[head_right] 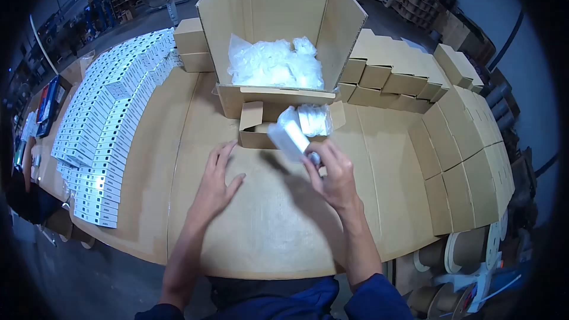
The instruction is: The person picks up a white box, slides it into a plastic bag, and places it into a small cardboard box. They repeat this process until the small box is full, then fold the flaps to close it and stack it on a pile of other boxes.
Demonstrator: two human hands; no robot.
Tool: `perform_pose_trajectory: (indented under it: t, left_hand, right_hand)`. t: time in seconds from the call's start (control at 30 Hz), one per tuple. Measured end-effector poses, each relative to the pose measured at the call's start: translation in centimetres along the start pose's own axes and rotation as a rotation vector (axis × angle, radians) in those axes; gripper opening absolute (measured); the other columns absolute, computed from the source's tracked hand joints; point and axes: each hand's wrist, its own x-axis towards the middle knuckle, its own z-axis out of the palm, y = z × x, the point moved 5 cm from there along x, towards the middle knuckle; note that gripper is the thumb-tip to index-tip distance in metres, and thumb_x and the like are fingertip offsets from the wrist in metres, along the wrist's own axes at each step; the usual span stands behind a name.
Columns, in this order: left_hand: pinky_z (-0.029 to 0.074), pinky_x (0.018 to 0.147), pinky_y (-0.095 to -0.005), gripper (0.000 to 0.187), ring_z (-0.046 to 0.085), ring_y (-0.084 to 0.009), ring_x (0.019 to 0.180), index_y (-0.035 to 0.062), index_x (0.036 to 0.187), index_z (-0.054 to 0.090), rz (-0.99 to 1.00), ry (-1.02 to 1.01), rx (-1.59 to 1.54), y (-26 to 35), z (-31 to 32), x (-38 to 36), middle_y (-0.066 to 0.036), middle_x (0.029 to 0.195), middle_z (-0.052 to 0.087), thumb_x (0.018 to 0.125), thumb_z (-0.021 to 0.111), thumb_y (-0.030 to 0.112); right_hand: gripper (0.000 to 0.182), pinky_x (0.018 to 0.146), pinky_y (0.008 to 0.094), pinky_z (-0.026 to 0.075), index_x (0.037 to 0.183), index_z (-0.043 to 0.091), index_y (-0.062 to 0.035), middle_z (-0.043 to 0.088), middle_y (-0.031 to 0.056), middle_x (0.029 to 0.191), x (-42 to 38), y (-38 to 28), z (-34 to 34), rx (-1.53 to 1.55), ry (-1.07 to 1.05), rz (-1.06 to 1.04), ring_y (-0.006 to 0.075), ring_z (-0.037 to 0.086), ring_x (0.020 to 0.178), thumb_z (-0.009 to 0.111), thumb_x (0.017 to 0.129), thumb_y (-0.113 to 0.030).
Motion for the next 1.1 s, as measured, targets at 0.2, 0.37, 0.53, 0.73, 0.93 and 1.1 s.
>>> perform_pose_trajectory:
  t: [0.2, 0.37, 0.53, 0.73, 0.93, 1.1]
  left_hand:
    - [0.048, 0.107, -0.0484, 0.078, 0.053, -0.0400, 0.126, 0.0259, 0.159, 0.040, 0.133, -0.028, 0.296, -1.4, 0.0, 3.0, -0.021, 0.146, 0.048, 0.090, 0.072, 0.008]
    - [0.050, 0.103, -0.0477, 0.075, 0.054, -0.0370, 0.125, 0.0259, 0.158, 0.043, 0.212, -0.062, 0.428, -1.5, 0.9, 3.8, -0.017, 0.142, 0.052, 0.090, 0.071, 0.011]
    - [0.051, 0.101, -0.0461, 0.074, 0.058, -0.0324, 0.120, 0.0225, 0.157, 0.045, 0.216, -0.023, 0.369, -1.7, 1.3, 3.7, -0.013, 0.137, 0.054, 0.089, 0.071, 0.010]
    - [0.053, 0.097, -0.0444, 0.075, 0.060, -0.0298, 0.114, 0.0232, 0.157, 0.045, 0.207, -0.008, 0.329, -1.9, 1.2, 3.5, -0.011, 0.132, 0.057, 0.088, 0.071, 0.009]
    - [0.054, 0.096, -0.0447, 0.072, 0.062, -0.0314, 0.113, 0.0231, 0.155, 0.048, 0.182, -0.031, 0.308, -2.3, 1.3, 3.5, -0.011, 0.130, 0.059, 0.088, 0.071, 0.009]
    - [0.055, 0.095, -0.0438, 0.075, 0.062, -0.0319, 0.112, 0.0246, 0.157, 0.045, 0.191, -0.025, 0.275, -2.5, 1.2, 3.5, -0.013, 0.128, 0.059, 0.088, 0.072, 0.012]
  right_hand:
    - [0.018, 0.056, 0.0315, 0.058, 0.099, 0.064, -0.0010, 0.059, 0.0104, 0.083, 2.0, 2.1, 1.9, -0.152, 0.268, -0.023, 0.0211, 0.063, 0.067, 0.076, 0.088, 0.005]
    - [0.018, 0.054, 0.0311, 0.057, 0.101, 0.064, -0.0009, 0.062, 0.0113, 0.085, 2.5, 3.0, 3.6, -0.230, 0.262, -0.013, 0.0210, 0.063, 0.066, 0.076, 0.088, 0.003]
    - [0.018, 0.057, 0.0412, 0.054, 0.101, 0.065, -0.0014, 0.063, 0.0148, 0.088, 3.2, 4.2, 4.7, -0.260, 0.196, 0.064, 0.0294, 0.065, 0.068, 0.077, 0.088, -0.003]
    - [0.014, 0.067, 0.0515, 0.055, 0.093, 0.066, -0.0022, 0.064, 0.0196, 0.090, 4.1, 5.5, 6.3, -0.347, 0.044, 0.189, 0.0415, 0.068, 0.077, 0.077, 0.087, -0.009]
    - [0.012, 0.068, 0.0515, 0.057, 0.090, 0.072, -0.0014, 0.065, 0.0188, 0.096, 3.7, 6.9, 8.2, -0.465, -0.073, 0.246, 0.0408, 0.069, 0.075, 0.072, 0.092, -0.013]
    - [0.025, 0.077, 0.0540, 0.057, 0.099, 0.075, -0.0002, 0.063, 0.0203, 0.126, 3.7, 4.9, 6.7, -0.494, -0.180, 0.371, 0.0435, 0.071, 0.084, 0.059, 0.101, -0.019]
